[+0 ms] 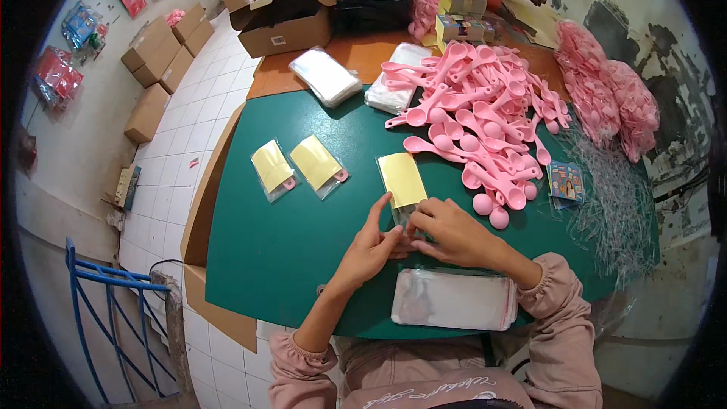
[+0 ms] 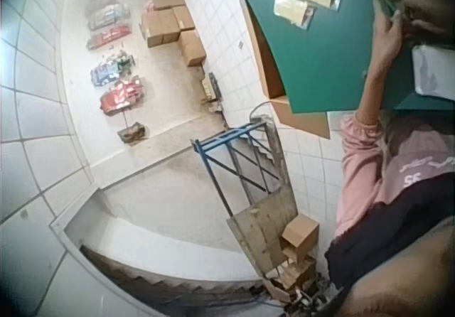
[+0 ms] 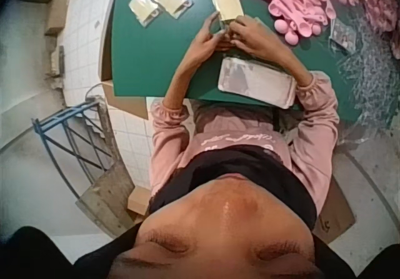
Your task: The person repeatedly picks up pink plastic spoons, places each into a clear plastic bag, inserts a small card, and seals the bag. The person then sets the sealed package aside and repeats the process with additional spoons and bags.
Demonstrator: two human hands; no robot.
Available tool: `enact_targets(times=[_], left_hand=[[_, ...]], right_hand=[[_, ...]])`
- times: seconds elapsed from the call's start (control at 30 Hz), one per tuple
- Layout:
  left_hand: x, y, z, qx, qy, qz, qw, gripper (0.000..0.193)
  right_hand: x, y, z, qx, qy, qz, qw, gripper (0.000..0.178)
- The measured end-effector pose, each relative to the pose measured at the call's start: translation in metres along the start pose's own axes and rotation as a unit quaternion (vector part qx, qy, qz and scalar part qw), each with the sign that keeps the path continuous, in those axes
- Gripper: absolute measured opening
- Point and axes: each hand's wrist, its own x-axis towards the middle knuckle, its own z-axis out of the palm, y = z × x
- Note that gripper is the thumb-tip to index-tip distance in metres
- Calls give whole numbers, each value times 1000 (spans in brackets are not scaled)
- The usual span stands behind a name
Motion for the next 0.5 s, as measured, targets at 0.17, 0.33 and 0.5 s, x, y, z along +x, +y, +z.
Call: enact_targets(times=[0.17,0.33,0.5], left_hand=[[0,2,2,-108,-5,-1,994,55],[2,-1,-2,-83,-9,-14,996,56],[0,5,2,-104,-7,-3,995,59]], right_hand=[[0,-4,-3,11,-14,1,1000,21],[1,-3,-3,1,-12,5,1000,23],[2,-10,0,-54,9,-5,998,23]])
